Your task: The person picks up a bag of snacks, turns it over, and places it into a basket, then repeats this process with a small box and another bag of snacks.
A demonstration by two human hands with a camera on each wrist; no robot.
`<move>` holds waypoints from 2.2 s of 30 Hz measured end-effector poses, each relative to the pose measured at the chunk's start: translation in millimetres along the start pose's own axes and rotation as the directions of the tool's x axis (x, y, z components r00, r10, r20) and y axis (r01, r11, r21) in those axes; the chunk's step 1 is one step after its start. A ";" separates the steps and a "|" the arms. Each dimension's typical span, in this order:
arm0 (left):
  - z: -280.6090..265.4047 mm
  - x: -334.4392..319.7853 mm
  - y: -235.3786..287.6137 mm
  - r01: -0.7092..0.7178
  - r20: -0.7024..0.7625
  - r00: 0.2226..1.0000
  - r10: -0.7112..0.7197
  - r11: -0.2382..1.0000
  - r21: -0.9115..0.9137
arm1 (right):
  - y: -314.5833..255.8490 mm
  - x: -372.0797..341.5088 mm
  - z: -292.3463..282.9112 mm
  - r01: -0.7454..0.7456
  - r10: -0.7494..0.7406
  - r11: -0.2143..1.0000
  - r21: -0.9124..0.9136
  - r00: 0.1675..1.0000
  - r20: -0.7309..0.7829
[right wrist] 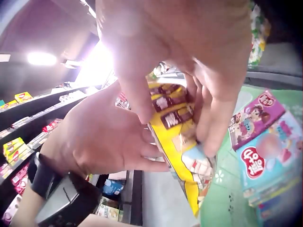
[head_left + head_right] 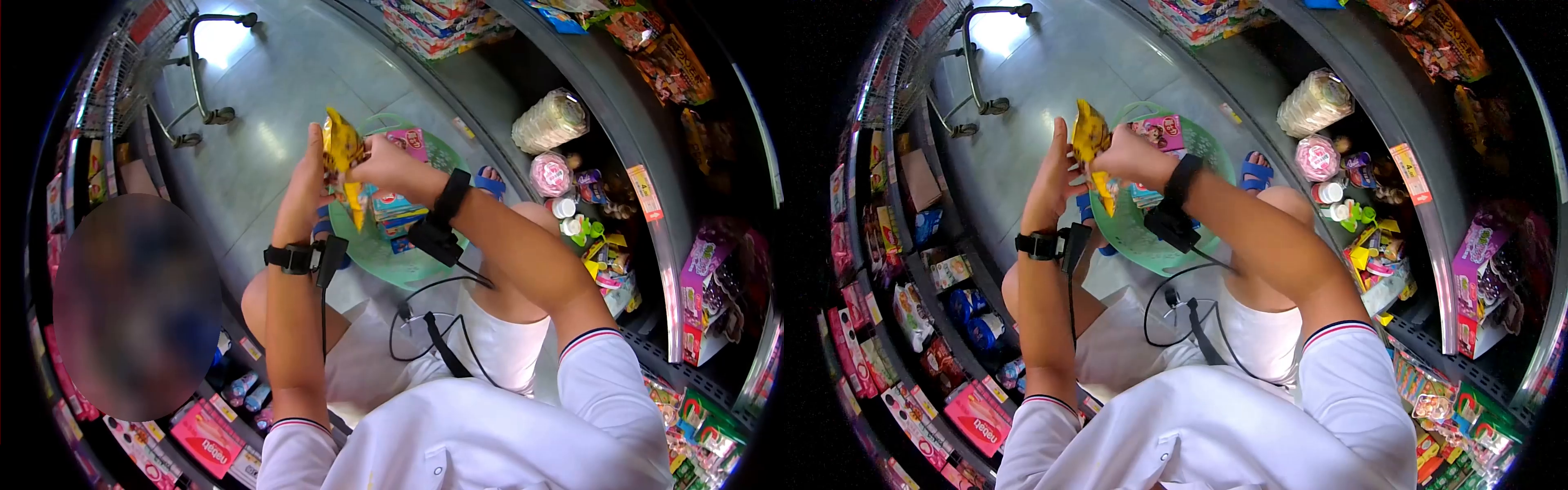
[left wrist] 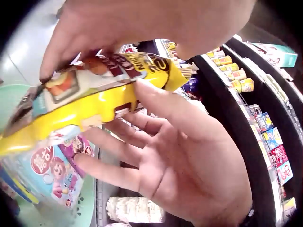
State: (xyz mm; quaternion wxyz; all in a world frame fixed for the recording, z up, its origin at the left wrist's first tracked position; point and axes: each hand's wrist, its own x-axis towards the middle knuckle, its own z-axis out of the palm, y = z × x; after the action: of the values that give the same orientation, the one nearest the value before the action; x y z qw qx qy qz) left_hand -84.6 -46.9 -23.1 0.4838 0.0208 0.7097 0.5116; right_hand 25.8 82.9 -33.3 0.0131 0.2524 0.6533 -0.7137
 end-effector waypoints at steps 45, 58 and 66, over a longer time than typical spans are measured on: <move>74.1 40.1 35.8 -0.575 -0.147 0.818 0.556 0.796 -0.187 | -163.9 0.3 -341.9 0.008 0.088 0.990 0.139 0.737 -0.670; 45.2 -18.6 46.5 -0.550 0.005 0.812 0.584 0.768 -0.328 | -177.6 -97.0 -239.4 0.441 -0.696 0.718 -0.539 0.451 -0.558; 30.4 -43.2 39.4 -0.589 0.026 0.779 0.626 0.747 -0.308 | -106.9 -59.8 -89.8 0.430 -0.332 0.897 0.102 0.808 -0.488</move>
State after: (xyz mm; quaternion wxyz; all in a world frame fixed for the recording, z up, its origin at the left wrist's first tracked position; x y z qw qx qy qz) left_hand -58.5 -29.3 34.8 0.3327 0.2143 0.5511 0.7346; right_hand 71.5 164.2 86.6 -0.3119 0.2766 0.5967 -0.6857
